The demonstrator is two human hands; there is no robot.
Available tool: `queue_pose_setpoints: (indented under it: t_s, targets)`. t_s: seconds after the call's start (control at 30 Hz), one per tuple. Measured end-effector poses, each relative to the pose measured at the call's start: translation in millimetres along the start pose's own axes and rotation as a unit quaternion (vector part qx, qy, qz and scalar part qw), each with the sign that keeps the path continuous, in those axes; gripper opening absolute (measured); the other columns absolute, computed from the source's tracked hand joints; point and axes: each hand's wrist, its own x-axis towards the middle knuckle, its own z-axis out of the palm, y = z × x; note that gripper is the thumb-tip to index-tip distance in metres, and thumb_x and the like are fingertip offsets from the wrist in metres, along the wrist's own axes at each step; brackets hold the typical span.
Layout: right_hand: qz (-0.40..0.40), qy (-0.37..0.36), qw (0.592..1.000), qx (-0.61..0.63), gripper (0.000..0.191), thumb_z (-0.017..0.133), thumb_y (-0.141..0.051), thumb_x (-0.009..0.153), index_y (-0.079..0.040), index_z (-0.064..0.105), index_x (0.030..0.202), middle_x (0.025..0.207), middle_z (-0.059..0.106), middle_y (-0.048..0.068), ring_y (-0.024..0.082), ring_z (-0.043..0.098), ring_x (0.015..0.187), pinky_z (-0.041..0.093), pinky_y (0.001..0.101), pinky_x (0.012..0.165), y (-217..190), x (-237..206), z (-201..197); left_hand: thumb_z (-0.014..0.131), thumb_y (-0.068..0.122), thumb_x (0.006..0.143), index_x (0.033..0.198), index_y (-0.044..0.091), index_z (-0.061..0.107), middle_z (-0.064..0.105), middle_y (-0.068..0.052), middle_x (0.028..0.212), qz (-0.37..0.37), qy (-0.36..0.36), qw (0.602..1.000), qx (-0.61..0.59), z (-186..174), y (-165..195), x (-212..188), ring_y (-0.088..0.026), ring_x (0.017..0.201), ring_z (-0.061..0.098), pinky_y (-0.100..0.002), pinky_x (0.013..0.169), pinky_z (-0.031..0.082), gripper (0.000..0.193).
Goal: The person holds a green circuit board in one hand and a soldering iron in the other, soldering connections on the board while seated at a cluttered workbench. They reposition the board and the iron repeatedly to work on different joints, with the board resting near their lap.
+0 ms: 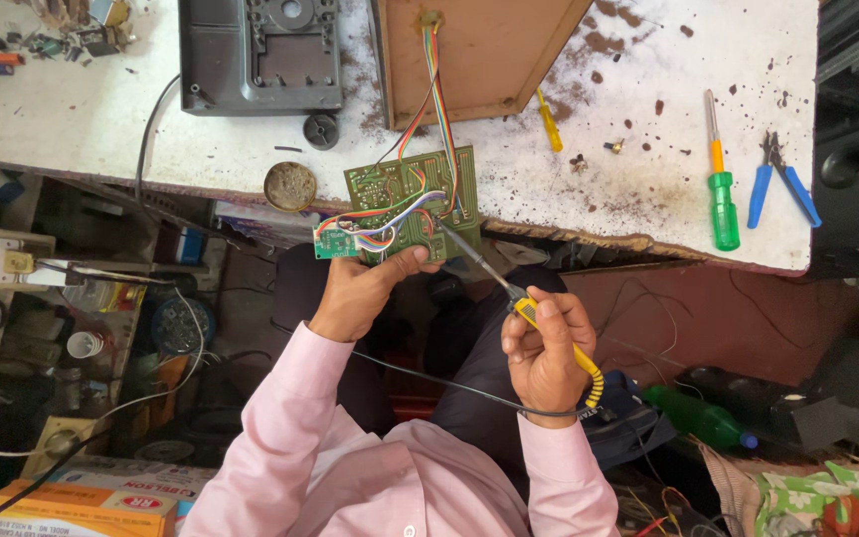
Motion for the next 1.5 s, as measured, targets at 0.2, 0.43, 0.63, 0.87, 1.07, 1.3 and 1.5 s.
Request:
queue_pose_setpoints:
  t_s: [0.2,0.43,0.63,0.87,1.07,1.3,1.5]
  targets:
    - [0.002,0.003,1.000,0.000,0.017,0.062,-0.015,0.104,0.000,0.068,0.110,0.075,0.066,0.012,0.020,0.059,0.059,0.041,0.0256,0.048,0.3,-0.2,-0.2,0.068,-0.003,0.095,0.125,-0.005,0.065,0.072,-0.015,0.116,-0.005,0.002,1.000,0.004,-1.1,-0.8,-0.2,-0.025,0.101,0.073,-0.040,0.088,0.065,0.030]
    - [-0.005,0.000,1.000,-0.012,0.016,0.062,-0.014,0.104,0.000,0.067,0.109,0.075,0.066,0.012,0.020,0.059,0.058,0.041,0.0257,0.049,-0.2,-4.8,-1.3,0.069,-0.003,0.094,0.123,-0.004,0.065,0.072,-0.014,0.114,-0.005,0.003,1.000,-0.003,-2.7,-4.3,-2.1,-0.025,0.098,0.074,-0.039,0.088,0.064,0.029]
    - [-0.003,-0.002,1.000,-0.008,0.017,0.062,-0.014,0.105,0.001,0.068,0.110,0.076,0.067,0.013,0.020,0.059,0.059,0.042,0.0260,0.049,-1.0,-5.2,-2.4,0.069,-0.002,0.094,0.123,-0.004,0.066,0.073,-0.014,0.112,-0.008,0.003,1.000,0.003,-1.7,-3.7,-1.6,-0.024,0.097,0.073,-0.038,0.087,0.064,0.030]
    - [0.002,0.000,1.000,0.000,0.017,0.061,-0.015,0.105,0.000,0.068,0.111,0.076,0.066,0.012,0.020,0.059,0.060,0.041,0.0256,0.049,-0.3,-5.5,-2.3,0.071,-0.002,0.094,0.121,-0.004,0.066,0.073,-0.014,0.109,-0.010,0.003,1.000,0.008,-1.6,-1.5,-2.5,-0.025,0.096,0.074,-0.039,0.087,0.064,0.027]
    - [-0.026,-0.004,0.998,-0.050,0.017,0.062,-0.014,0.105,0.000,0.067,0.111,0.077,0.066,0.013,0.020,0.058,0.059,0.042,0.0278,0.051,-1.2,-8.5,-6.1,0.071,-0.004,0.091,0.122,-0.004,0.066,0.073,-0.013,0.110,-0.009,0.019,1.000,0.006,1.8,1.5,-2.9,-0.025,0.094,0.073,-0.039,0.085,0.063,0.031]
    - [0.021,-0.031,0.963,0.268,0.031,0.059,-0.027,0.109,0.001,0.068,0.118,0.075,0.061,0.008,0.017,0.052,0.064,0.044,0.0261,0.058,-16.0,14.7,-50.4,0.070,-0.004,0.092,0.126,-0.002,0.063,0.071,-0.013,0.116,-0.028,0.032,0.999,-0.033,7.4,4.1,-1.9,-0.027,0.102,0.073,-0.043,0.089,0.064,0.034]
    - [0.020,0.071,0.962,0.264,0.026,0.063,-0.025,0.104,-0.002,0.068,0.116,0.081,0.064,0.008,0.015,0.054,0.068,0.044,0.0228,0.058,-7.4,51.9,-74.3,0.061,-0.004,0.097,0.133,-0.001,0.057,0.069,-0.016,0.126,-0.045,0.003,0.992,-0.119,9.1,13.5,-1.7,-0.031,0.113,0.071,-0.049,0.096,0.063,0.037]
